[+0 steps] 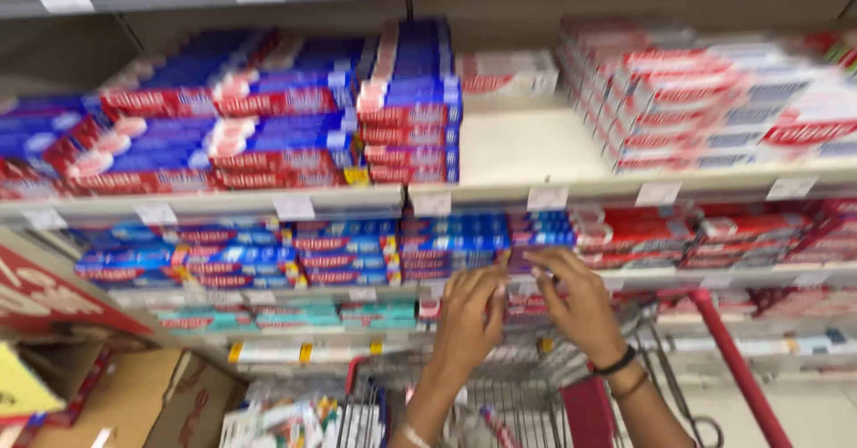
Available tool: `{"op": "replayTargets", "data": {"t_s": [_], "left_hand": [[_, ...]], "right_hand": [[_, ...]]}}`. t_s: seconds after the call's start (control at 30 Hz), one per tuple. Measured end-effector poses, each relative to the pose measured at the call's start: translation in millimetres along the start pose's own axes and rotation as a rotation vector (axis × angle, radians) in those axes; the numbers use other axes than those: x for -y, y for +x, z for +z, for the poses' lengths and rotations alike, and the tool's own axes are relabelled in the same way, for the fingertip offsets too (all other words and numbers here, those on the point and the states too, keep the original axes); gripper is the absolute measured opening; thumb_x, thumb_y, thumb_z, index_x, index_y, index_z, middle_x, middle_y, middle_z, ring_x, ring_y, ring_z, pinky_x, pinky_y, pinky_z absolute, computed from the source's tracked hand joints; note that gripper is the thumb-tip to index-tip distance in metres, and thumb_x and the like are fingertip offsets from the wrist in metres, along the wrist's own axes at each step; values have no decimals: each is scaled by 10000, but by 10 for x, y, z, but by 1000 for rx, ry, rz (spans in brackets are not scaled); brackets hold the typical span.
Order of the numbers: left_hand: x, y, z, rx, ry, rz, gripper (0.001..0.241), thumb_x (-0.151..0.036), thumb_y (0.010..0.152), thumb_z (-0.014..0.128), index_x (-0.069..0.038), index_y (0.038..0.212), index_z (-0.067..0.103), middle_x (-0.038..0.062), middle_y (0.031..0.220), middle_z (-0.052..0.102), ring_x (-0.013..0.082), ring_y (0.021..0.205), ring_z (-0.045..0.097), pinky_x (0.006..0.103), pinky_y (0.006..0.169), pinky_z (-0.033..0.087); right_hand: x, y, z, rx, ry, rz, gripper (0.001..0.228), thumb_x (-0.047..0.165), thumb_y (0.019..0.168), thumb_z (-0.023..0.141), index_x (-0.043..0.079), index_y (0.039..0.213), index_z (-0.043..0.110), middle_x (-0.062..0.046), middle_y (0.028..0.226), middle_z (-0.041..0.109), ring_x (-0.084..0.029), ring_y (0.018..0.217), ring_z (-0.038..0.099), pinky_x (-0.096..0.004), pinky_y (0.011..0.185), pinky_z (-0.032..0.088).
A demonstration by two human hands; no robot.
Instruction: Picking up boxes of toothpaste from a shelf and placing them into a shopping cart.
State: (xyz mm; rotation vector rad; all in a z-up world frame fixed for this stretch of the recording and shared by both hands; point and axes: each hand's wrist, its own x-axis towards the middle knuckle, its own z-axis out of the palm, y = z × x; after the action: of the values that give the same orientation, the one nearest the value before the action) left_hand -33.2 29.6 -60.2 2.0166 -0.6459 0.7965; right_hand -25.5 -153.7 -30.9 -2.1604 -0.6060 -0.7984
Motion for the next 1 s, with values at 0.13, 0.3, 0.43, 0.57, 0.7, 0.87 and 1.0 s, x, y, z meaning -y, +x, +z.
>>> {"op": "replayTargets", "data": {"t_s": [0.13,0.3,0.43,0.57,0.7,0.87,1.0], "left_hand": [[745,-1339,247,191,-213,-321,231,24,891,627,-35,1104,693,132,1138,736,286,1056,707,418,948,536],[1558,-2879,417,243,-277,-1053,292,35,871,622,-88,1132,668,129,1005,746,305,816,743,414,703,566],[2660,-4880,1105,220,-52,-1162,256,6,795,694,-80,1036,683,120,956,742,294,843,714,406,711,556],[3403,-6130,1684,372,214,-1066,264,-42,852,672,-103,1108,693,168,1072,727,349,1025,697,448,907,560],[3669,-5947,1824,272,305,-999,675,21,714,683,-77,1364,526,251,1326,565,436,1207,557,481,1016,489],[3460,-4984,1589,602,382,-1202,863,-49,698,782,-188,1472,428,203,1388,473,415,1264,451,491,1008,462],[3740,-5435,1892,771,505,-1115,763,-86,723,827,-168,1394,473,176,1339,512,400,1270,457,486,1055,467]], "right_hand": [[-329,-1171,616,262,159,320,327,14,881,627,65,1193,712,-113,1095,725,-245,951,719,-332,758,577],[-946,-2762,1618,678,186,669,263,70,915,650,78,1171,709,-102,1108,735,-216,947,749,-320,743,611],[-1327,-3810,2563,734,214,764,286,86,916,662,62,1201,678,-131,1158,723,-247,1040,730,-353,871,592],[-1288,-3903,3335,723,92,515,643,165,820,751,75,1419,535,-203,1403,572,-379,1295,555,-444,1090,465],[-1333,-3864,3915,932,-149,425,1007,332,686,879,147,1523,350,-217,1586,332,-449,1386,371,-597,1017,385],[-1696,-4369,4108,1105,-319,550,1008,403,715,857,230,1544,311,-138,1536,360,-387,1369,429,-594,1070,393],[-1951,-4461,4023,1010,-336,569,972,373,743,885,197,1533,347,-197,1474,391,-440,1265,457,-625,1028,389]]}}
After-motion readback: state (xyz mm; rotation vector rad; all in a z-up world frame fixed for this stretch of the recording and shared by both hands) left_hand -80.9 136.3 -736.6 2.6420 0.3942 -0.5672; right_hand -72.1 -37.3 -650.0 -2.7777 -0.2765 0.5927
